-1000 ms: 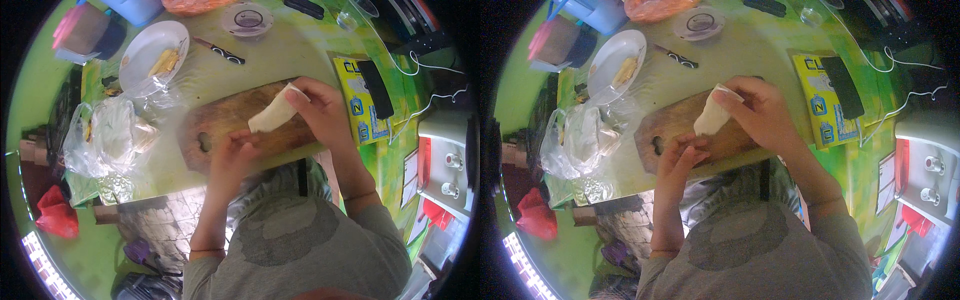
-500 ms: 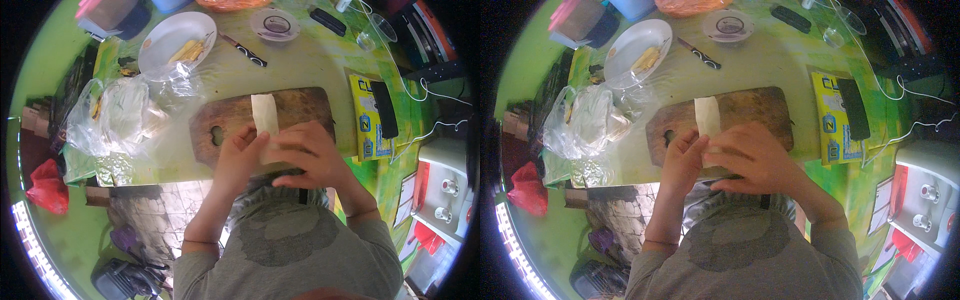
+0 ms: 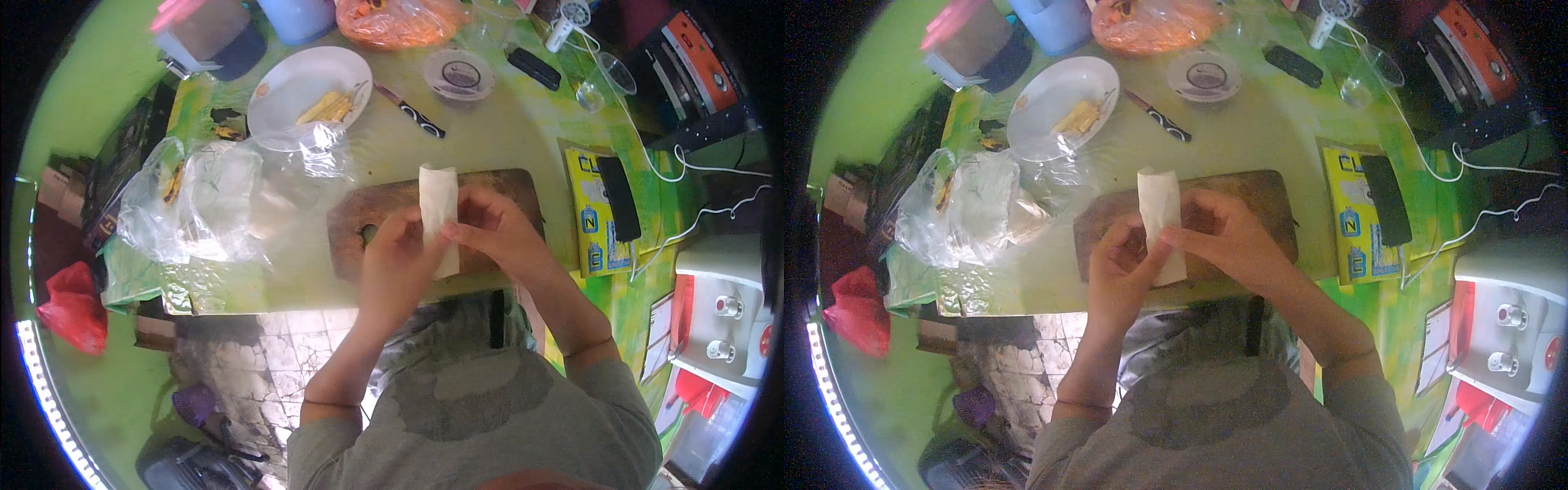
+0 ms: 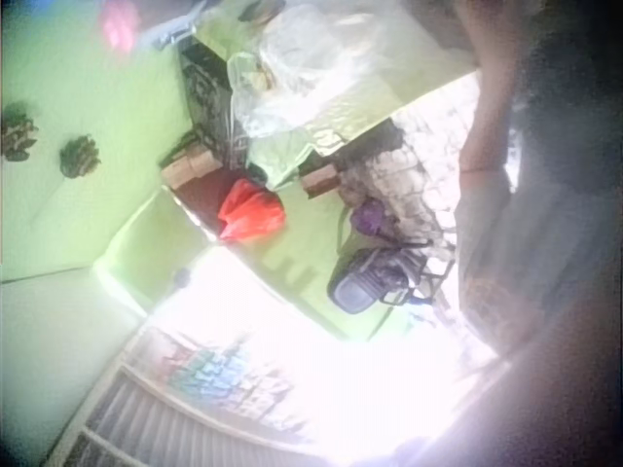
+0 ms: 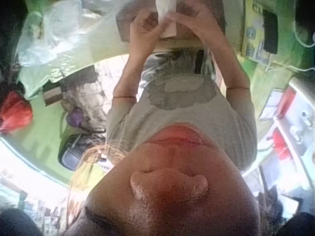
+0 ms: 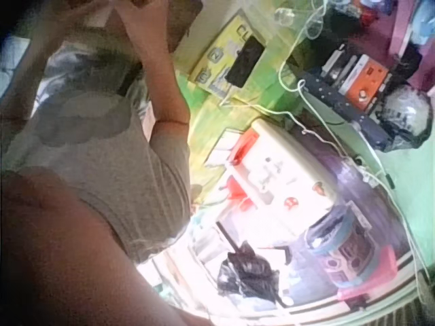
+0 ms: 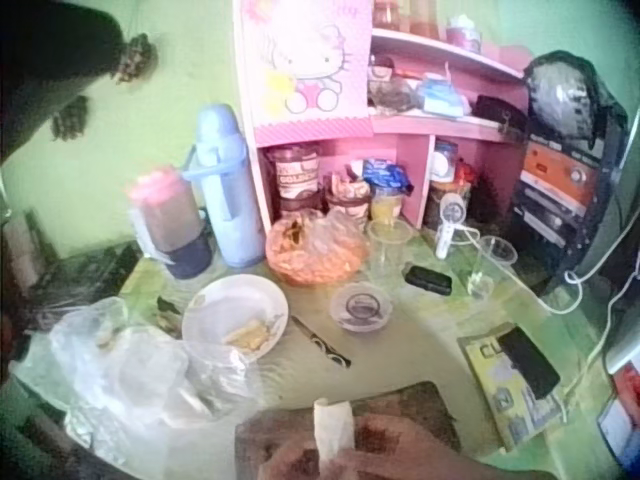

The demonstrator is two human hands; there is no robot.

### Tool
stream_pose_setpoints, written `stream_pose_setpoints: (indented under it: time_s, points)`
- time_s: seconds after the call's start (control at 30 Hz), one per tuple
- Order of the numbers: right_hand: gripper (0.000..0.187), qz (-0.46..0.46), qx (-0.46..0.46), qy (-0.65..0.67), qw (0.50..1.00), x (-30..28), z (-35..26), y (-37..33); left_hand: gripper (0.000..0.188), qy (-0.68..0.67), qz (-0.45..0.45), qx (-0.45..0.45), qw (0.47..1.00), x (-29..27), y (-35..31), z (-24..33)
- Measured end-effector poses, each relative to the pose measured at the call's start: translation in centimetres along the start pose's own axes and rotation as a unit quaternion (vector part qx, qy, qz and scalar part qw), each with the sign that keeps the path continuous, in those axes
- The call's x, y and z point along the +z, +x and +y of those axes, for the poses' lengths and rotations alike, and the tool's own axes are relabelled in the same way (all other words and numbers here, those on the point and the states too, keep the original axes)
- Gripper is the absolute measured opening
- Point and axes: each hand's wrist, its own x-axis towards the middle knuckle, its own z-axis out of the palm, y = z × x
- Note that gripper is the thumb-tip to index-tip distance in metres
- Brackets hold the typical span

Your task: The person places yellow sticks onto a thin white sheet, adds a dark granular filling from a container using a spoon, and folds the sheet to enclose the filling. The process is repeated to form multiple wrapped units on a cluttered table.

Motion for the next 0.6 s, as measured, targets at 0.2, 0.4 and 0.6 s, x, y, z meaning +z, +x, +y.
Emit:
stream_pose_setpoints:
  time_s: [0.2,0.4,0.6]
  points:
    - [0.032,0.005,-0.02,-0.02,1.0,1.3,-0.5,1.7,0.064,0.009,0.033,0.038,0.999,-2.3,0.3,-0.3]
    - [0.038,-0.015,0.043,0.118,0.992,0.9,-2.8,4.1,0.063,-0.012,0.029,0.158,0.987,-5.0,-0.5,-1.7]
    - [0.038,-0.085,0.052,-0.03,0.995,1.4,-9.7,12.3,0.06,0.026,0.039,0.167,0.985,-6.6,-0.8,-4.3]
